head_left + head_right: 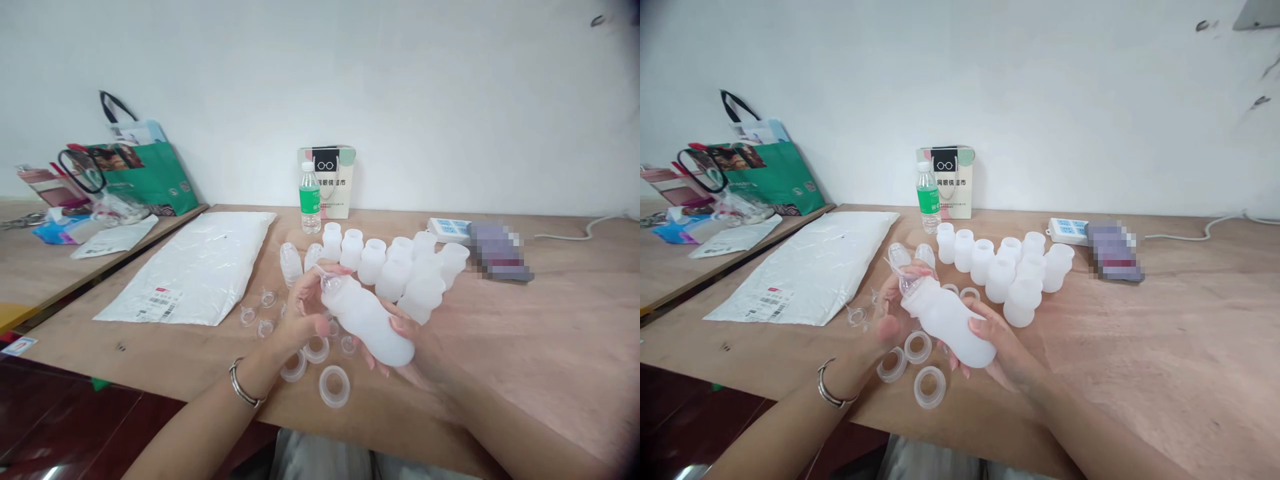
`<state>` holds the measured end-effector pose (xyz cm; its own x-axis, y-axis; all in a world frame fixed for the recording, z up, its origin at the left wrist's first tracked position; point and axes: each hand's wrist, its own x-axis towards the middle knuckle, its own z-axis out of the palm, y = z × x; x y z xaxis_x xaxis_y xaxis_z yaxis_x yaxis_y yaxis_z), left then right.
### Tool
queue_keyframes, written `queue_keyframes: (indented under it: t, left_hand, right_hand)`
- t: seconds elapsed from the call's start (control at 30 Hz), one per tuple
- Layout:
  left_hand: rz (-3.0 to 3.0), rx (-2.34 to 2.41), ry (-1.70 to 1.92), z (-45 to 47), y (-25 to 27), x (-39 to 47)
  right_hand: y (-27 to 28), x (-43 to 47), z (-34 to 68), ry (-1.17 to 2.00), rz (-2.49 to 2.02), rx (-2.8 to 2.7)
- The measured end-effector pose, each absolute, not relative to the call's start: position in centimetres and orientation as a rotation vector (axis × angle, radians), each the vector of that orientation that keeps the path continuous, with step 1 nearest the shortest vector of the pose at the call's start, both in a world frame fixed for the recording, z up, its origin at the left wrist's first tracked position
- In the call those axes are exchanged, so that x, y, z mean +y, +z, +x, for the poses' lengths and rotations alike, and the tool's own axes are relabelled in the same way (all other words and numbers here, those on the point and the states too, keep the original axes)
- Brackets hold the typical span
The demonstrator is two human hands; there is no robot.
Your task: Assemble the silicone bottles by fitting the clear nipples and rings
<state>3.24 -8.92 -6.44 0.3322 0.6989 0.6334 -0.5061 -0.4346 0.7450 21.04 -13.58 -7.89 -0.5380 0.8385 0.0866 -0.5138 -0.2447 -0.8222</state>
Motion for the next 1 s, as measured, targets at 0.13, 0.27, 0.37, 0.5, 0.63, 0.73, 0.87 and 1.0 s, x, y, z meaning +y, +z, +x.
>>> queue_keyframes:
  t: [0.13, 0.27, 0.37, 0.5, 0.63, 0.73, 0.87, 1.0]
  left_hand:
    - [1.482, 0.260, 1.308, 3.1, -5.8, -9.2]
    - [1.480, 0.127, 1.265, 3.5, -5.9, -8.9]
    - [1.512, 0.113, 1.368, 3.9, -6.5, -8.2]
    - [1.517, 0.227, 1.410, 4.1, -6.5, -8.2]
    - [1.482, 0.300, 1.399, 4.1, -6.0, -8.8]
    - [1.431, 0.346, 1.407, 4.1, -5.9, -8.9]
    - [1.423, 0.305, 1.400, 4.0, -6.2, -8.7]
    - [1.433, 0.316, 1.378, 4.0, -6.2, -8.5]
  right_hand:
    - [-7.2, -13.8, 21.0, 1.955, -0.467, -1.050]
    - [-6.9, -13.8, 21.1, 1.915, -0.466, -1.023]
    - [-7.4, -13.5, 21.2, 1.907, -0.437, -0.983]
    - [-8.2, -13.3, 21.3, 1.929, -0.386, -0.963]
    - [-8.4, -13.3, 21.3, 1.954, -0.357, -0.942]
    - [-8.3, -13.3, 21.4, 1.943, -0.359, -0.907]
    - [-8.2, -13.3, 21.3, 1.942, -0.432, -0.886]
    - [-8.0, -13.3, 21.3, 1.995, -0.420, -0.892]
